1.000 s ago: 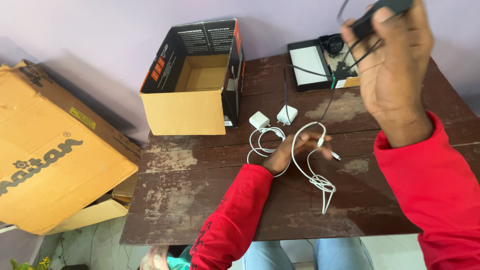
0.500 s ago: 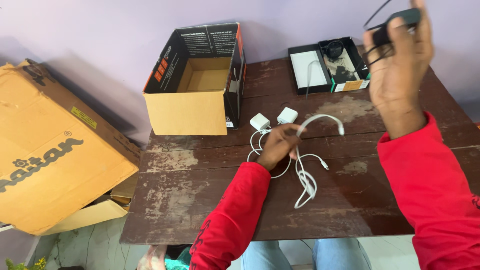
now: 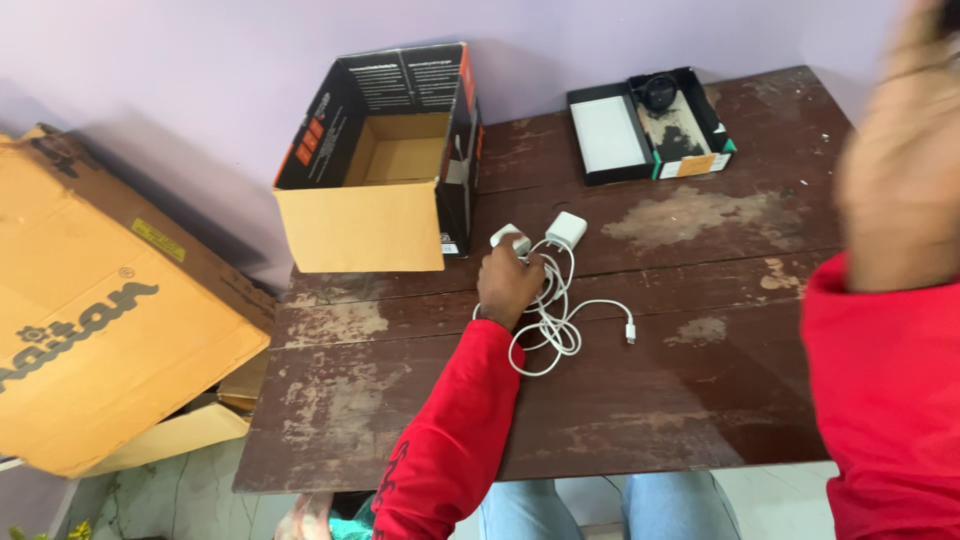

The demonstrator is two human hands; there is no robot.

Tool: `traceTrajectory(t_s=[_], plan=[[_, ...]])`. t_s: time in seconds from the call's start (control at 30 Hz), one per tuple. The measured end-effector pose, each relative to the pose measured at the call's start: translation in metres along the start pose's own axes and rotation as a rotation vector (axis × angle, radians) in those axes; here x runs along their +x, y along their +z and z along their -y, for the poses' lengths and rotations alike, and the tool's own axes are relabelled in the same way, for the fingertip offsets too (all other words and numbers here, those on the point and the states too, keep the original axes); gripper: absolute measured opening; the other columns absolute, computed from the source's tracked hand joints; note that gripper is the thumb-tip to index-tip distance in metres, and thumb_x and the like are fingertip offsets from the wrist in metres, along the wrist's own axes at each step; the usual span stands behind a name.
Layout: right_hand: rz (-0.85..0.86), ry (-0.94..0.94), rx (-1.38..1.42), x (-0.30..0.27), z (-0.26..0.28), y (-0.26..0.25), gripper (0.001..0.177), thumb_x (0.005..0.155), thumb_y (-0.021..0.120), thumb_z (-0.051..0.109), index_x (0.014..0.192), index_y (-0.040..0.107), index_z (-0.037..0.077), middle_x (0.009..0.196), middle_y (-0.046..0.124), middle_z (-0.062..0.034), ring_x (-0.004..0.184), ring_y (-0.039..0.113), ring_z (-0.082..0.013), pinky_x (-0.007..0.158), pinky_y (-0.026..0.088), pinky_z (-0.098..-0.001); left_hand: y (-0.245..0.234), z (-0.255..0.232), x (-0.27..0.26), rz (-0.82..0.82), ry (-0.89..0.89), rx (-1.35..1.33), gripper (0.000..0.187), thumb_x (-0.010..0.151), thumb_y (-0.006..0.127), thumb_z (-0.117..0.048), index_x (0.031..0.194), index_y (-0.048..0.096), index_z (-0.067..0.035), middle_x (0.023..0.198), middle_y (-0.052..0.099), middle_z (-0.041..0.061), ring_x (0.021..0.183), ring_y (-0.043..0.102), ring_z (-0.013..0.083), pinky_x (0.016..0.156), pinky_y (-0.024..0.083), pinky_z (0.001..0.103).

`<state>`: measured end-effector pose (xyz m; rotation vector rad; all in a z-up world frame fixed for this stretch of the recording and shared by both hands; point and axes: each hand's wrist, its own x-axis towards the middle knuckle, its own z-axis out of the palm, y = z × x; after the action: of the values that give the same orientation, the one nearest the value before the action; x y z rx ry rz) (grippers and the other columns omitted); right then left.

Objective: The person unpacks a box containing power adapters and cables, then untangles and organizes them on a wooden table. They handle a black adapter and a white USB cable, separating and arranging the items.

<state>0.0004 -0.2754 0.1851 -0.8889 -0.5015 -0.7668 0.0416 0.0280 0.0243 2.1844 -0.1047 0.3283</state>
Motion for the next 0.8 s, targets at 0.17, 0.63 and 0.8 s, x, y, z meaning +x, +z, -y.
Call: traceTrajectory(t_s=[0.17,0.63,0.8], plan=[[0.040,0.224,-0.194,-0.069,-0.036,0.042,0.051,0.109,0.068,0.018,0.153,0.046,0.007,0.112,0.062,-0.0086,0.093,0.067,-0.0190,0.081,0.063,-0.0332,-0.014,-0.019,-0.007,0.082,0.181,0.142,0.044,0.092,0.066,-0.025,0.133,0.061,-0.009,0.071,0.072,0.020,0.070,0.071,0.0428,0.070,0.056,0.052],[0.292,0.427,-0.587,-0.143,-0.129,0.004,0.047,0.091,0.081,0.016,0.131,0.062,0.000,0.114,0.070,-0.0082,0.099,0.069,-0.0109,0.083,0.061,-0.0241,0.003,-0.021,-0.008,0.312,-0.004,-0.838,0.043,0.102,0.059,-0.024,0.133,0.047,0.004,0.094,0.073,0.018,0.076,0.076,0.0207,0.065,0.064,0.028],[0.338,0.230,-0.884,-0.139,-0.127,0.001,0.046,0.091,0.082,0.009,0.133,0.065,0.002,0.115,0.068,-0.0096,0.106,0.067,-0.0159,0.092,0.056,-0.0286,0.018,-0.011,-0.006,0.403,-0.033,-0.930,0.047,0.098,0.067,-0.017,0.134,0.048,0.007,0.108,0.072,0.017,0.095,0.076,0.0234,0.081,0.064,0.030]])
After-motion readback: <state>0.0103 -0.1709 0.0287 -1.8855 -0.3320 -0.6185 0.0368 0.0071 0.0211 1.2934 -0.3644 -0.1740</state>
